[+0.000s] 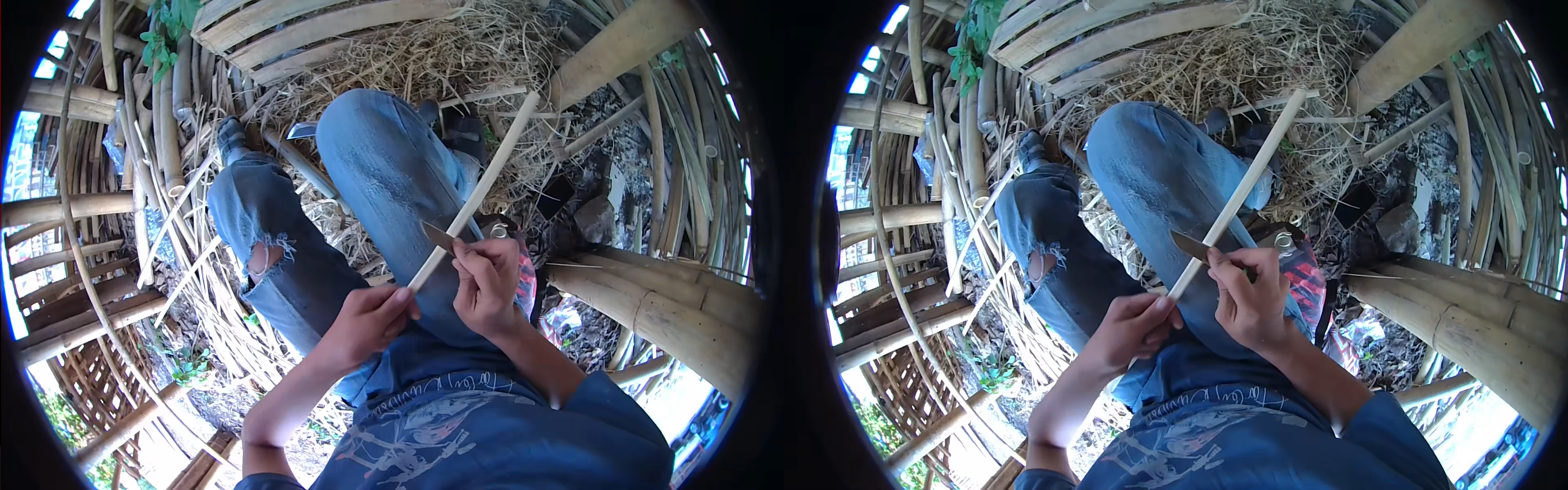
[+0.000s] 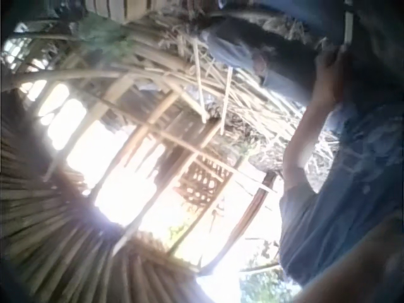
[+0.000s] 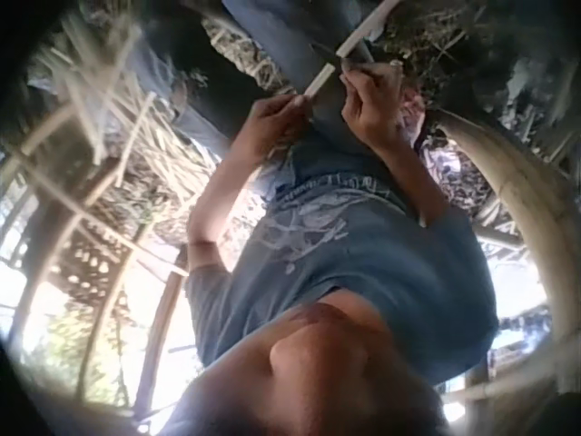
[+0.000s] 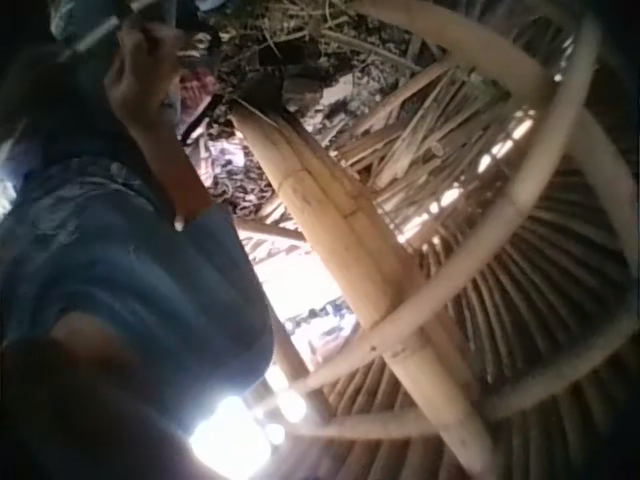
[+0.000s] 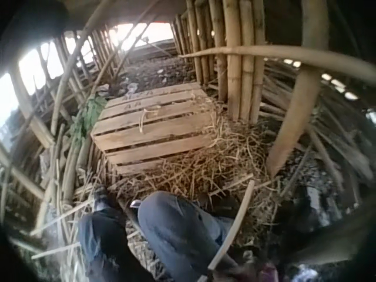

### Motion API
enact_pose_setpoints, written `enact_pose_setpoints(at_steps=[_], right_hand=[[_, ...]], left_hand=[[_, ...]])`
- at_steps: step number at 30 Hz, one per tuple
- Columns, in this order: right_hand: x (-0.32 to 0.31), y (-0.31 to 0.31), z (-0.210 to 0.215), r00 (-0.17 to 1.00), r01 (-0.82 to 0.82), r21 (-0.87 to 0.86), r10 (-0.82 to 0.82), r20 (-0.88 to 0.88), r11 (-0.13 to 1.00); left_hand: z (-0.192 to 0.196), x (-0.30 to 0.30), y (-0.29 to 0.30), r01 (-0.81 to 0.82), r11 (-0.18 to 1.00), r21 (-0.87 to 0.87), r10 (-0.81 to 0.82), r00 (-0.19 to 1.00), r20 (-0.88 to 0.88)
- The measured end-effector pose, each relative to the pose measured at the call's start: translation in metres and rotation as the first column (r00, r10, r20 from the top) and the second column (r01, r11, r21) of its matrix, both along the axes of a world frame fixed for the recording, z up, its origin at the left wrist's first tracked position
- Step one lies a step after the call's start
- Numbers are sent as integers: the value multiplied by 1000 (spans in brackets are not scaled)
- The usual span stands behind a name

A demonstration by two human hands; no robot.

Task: The person scrapes and whittles a long bamboo strip with a knife while holding it by hand.

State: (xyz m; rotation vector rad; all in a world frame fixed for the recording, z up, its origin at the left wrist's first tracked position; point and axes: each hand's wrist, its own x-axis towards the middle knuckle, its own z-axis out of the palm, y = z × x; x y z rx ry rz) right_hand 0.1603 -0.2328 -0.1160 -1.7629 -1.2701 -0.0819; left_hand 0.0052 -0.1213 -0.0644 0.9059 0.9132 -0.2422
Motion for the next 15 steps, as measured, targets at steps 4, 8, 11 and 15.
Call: enact_pose_setpoints(at_steps=[4,8,11,15], right_hand=[[-1,0,-3,999,27,-100,-25,20,995],[0,2,-2,998,23,-135,-14,69,991],[-1,3,-3,995,19,-133,-6,97,991],[-2,5,-4,990,47,-125,-30,136,991]], left_hand=[[-5,21,1,-109,981,-159,108,994,-13],[2,22,1,-120,983,-142,113,992,-55],[3,17,0,-127,980,-153,121,991,-52],[11,6,-6,-157,975,-160,144,986,-87]])
